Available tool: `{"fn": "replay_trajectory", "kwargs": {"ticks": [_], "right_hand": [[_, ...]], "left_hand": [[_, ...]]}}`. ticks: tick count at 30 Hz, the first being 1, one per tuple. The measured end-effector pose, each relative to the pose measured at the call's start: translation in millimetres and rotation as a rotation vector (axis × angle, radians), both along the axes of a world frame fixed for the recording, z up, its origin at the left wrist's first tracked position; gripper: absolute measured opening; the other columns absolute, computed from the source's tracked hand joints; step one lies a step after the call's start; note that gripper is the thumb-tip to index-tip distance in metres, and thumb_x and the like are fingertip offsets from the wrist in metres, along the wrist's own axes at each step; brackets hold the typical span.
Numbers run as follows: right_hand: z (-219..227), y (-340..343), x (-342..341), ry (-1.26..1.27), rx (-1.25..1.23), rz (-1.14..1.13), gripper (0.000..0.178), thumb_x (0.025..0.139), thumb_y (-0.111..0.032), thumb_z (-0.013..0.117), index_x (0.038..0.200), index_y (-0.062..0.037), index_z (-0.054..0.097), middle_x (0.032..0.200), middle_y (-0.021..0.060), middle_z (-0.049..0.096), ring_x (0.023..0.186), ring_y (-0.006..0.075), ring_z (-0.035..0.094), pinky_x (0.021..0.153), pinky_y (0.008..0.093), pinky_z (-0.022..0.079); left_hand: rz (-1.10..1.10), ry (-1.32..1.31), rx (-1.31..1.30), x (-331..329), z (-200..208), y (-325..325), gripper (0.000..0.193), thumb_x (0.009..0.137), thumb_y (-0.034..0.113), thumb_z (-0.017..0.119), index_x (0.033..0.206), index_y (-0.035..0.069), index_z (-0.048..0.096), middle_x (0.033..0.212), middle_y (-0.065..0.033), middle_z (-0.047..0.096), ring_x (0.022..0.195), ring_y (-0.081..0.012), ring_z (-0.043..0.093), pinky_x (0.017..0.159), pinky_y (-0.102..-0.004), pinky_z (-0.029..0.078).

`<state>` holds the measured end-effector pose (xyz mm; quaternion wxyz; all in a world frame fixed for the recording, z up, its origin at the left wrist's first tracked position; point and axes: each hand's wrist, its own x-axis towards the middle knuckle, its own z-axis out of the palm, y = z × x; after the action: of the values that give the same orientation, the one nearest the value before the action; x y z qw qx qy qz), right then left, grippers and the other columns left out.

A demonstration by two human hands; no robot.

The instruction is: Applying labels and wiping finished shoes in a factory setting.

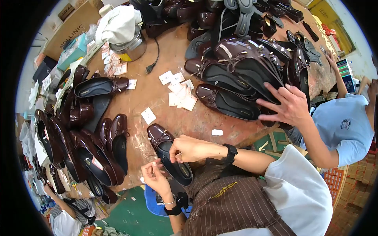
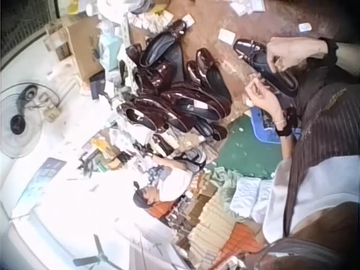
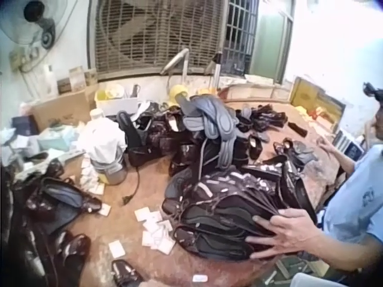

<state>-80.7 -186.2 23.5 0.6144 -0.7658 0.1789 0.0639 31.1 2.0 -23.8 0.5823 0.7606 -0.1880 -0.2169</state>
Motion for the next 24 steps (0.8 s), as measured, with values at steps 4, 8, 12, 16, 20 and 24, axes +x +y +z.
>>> {"fn": "replay_trajectory", "kwargs": {"ticks": [4, 8, 12, 16, 20, 24], "right_hand": [[-6, -2, 10, -0.079, 0.145, 0.067, 0.021, 0.082, 0.001, 0.073, 0.103, 0.0015, 0.076, 0.089, 0.0138, 0.078, 0.084, 0.021, 0.076, 0.077, 0.0339, 0.059], [-22, 5, 16, -0.101, 0.026, 0.03, 0.017, 0.081, -0.001, 0.078, 0.098, -0.003, 0.079, 0.089, 0.0132, 0.078, 0.082, 0.0222, 0.076, 0.073, 0.0343, 0.058], [-37, 14, 20, -0.19, 0.21, -0.045, 0.023, 0.08, -0.001, 0.078, 0.103, -0.004, 0.079, 0.088, 0.009, 0.078, 0.08, 0.0155, 0.072, 0.073, 0.0323, 0.056], [-42, 19, 25, -0.122, 0.354, -0.234, 0.019, 0.08, -0.003, 0.08, 0.099, -0.0023, 0.079, 0.079, 0.0065, 0.076, 0.073, 0.0105, 0.068, 0.067, 0.0296, 0.054], [-38, 20, 25, -0.238, 0.226, -0.326, 0.014, 0.075, -0.002, 0.081, 0.088, 0.0016, 0.078, 0.077, 0.0143, 0.075, 0.071, 0.0191, 0.073, 0.064, 0.033, 0.056], [-35, 21, 21, -0.223, 0.127, -0.322, 0.012, 0.074, -0.001, 0.08, 0.085, 0.0014, 0.077, 0.077, 0.0162, 0.075, 0.071, 0.0231, 0.074, 0.066, 0.0362, 0.056]], "left_hand": [[-0.011, 0.126, -0.029, 4, -1, -1, 0.009, 0.105, 0.01, 0.058, 0.109, 0.001, 0.059, 0.095, -0.0102, 0.071, 0.071, -0.0107, 0.065, 0.056, -0.0208, 0.05], [-0.04, 0.33, -0.128, 10, -3, 1, 0.021, 0.104, 0.008, 0.06, 0.122, -0.002, 0.061, 0.101, -0.0091, 0.069, 0.082, -0.0126, 0.068, 0.071, -0.0255, 0.057], [-0.044, 0.496, -0.209, 17, -7, 9, 0.024, 0.103, 0.007, 0.061, 0.125, -0.003, 0.061, 0.113, -0.0113, 0.068, 0.101, -0.0181, 0.068, 0.09, -0.0311, 0.057], [-0.095, 0.553, -0.258, 20, -6, 14, 0.028, 0.103, 0.006, 0.061, 0.128, -0.007, 0.061, 0.12, -0.0155, 0.067, 0.109, -0.0216, 0.068, 0.094, -0.0336, 0.058], [-0.092, 0.558, -0.234, 18, -2, 11, 0.027, 0.102, 0.004, 0.061, 0.127, -0.007, 0.06, 0.117, -0.0158, 0.068, 0.105, -0.0214, 0.069, 0.094, -0.0326, 0.058], [-0.088, 0.507, -0.194, 14, 1, 6, 0.023, 0.099, 0.0, 0.064, 0.121, -0.005, 0.06, 0.102, -0.0093, 0.068, 0.092, -0.015, 0.069, 0.084, -0.0284, 0.059]]}}
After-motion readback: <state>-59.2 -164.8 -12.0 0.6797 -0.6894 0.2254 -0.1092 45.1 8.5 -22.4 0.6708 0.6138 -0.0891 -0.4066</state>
